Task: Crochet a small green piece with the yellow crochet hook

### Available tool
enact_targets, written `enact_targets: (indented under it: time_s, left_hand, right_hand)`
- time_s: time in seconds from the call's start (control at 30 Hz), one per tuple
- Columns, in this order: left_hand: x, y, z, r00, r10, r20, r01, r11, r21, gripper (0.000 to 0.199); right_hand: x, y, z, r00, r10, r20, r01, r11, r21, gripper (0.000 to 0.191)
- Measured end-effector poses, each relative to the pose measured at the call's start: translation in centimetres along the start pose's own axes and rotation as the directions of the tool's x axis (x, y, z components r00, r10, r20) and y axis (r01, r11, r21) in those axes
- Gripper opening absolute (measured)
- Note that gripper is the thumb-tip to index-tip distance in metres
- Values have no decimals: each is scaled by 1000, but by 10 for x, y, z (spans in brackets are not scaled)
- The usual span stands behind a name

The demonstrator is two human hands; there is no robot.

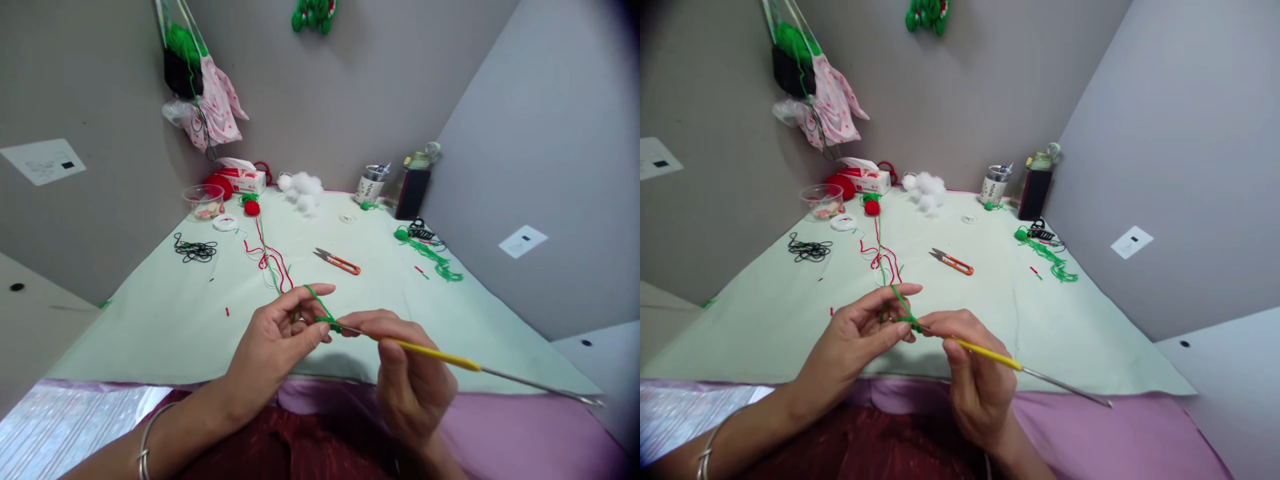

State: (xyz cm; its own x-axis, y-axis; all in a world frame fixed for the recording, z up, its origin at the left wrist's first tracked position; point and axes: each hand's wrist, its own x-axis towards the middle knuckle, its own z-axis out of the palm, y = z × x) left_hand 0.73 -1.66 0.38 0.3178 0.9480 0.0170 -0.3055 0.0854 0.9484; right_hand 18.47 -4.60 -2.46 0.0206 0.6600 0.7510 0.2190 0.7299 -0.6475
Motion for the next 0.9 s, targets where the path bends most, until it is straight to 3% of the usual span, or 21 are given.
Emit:
enact_targets:
  time_s: [0.23,0.5,0.67,0.8,0.9]
  left_hand:
    - [0,-3,-2,999,46,-29,-43,995,94,36]
    - [4,-5,-3,997,53,-61,-42,984,176,32]
    - [4,-5,-3,989,102,-104,-68,955,289,35]
    - [4,-9,-2,992,61,-112,-32,970,241,36]
    - [4,-10,-1,995,-7,-100,19,992,122,47]
  right_hand:
    - [-4,7,2,996,-87,18,87,996,-19,37]
    - [3,8,7,983,-173,62,181,968,-172,23]
    - [3,7,8,990,-136,29,139,978,-157,24]
    - [-3,17,10,981,-178,73,191,947,-259,28]
    - [-11,28,14,963,-246,110,270,869,-414,42]
